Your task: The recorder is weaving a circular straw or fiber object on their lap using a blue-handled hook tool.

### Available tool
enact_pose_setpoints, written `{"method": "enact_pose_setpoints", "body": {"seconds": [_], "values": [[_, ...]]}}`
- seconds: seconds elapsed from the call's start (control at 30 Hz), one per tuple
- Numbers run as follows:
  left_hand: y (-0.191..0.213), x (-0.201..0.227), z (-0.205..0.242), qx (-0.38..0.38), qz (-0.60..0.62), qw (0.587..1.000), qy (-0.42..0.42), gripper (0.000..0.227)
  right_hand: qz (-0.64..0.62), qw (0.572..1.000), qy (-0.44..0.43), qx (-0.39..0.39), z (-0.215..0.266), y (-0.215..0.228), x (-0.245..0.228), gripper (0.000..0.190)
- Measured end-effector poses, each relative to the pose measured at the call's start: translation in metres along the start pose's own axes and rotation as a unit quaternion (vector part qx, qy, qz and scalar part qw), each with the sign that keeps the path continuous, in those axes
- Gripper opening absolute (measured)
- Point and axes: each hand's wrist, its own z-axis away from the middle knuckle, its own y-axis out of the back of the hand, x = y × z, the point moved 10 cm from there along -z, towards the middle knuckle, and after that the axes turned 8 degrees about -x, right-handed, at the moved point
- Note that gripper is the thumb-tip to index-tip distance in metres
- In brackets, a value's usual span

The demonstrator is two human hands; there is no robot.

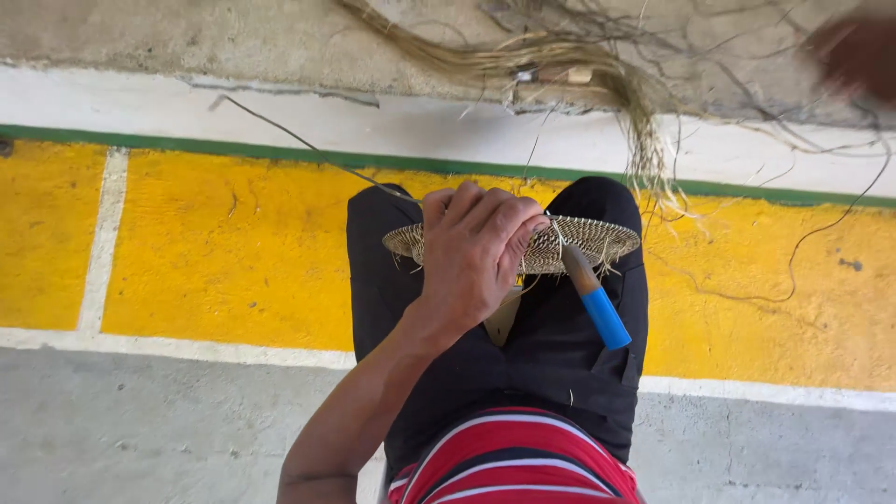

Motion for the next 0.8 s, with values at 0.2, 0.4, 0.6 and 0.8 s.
{"method": "enact_pose_setpoints", "body": {"seconds": [0.2,0.4,0.6,0.8], "values": [[0.006,0.007,0.011,0.017,0.018,1.0,0.005,0.026,-0.039,0.999,0.02,-0.016,0.148,-0.049,-0.024,0.021],[-0.004,0.002,0.007,0.043,0.01,0.999,0.004,0.01,-0.68,0.72,0.138,0.005,0.193,-0.087,-0.1,0.012],[0.001,0.003,0.003,0.034,0.03,0.999,0.03,0.028,-0.401,0.88,0.254,-0.027,0.222,-0.051,-0.233,0.011],[-0.005,-0.008,-0.003,0.016,0.075,0.993,0.09,0.03,-0.283,0.918,0.265,-0.083,0.229,-0.057,-0.24,0.015]]}}
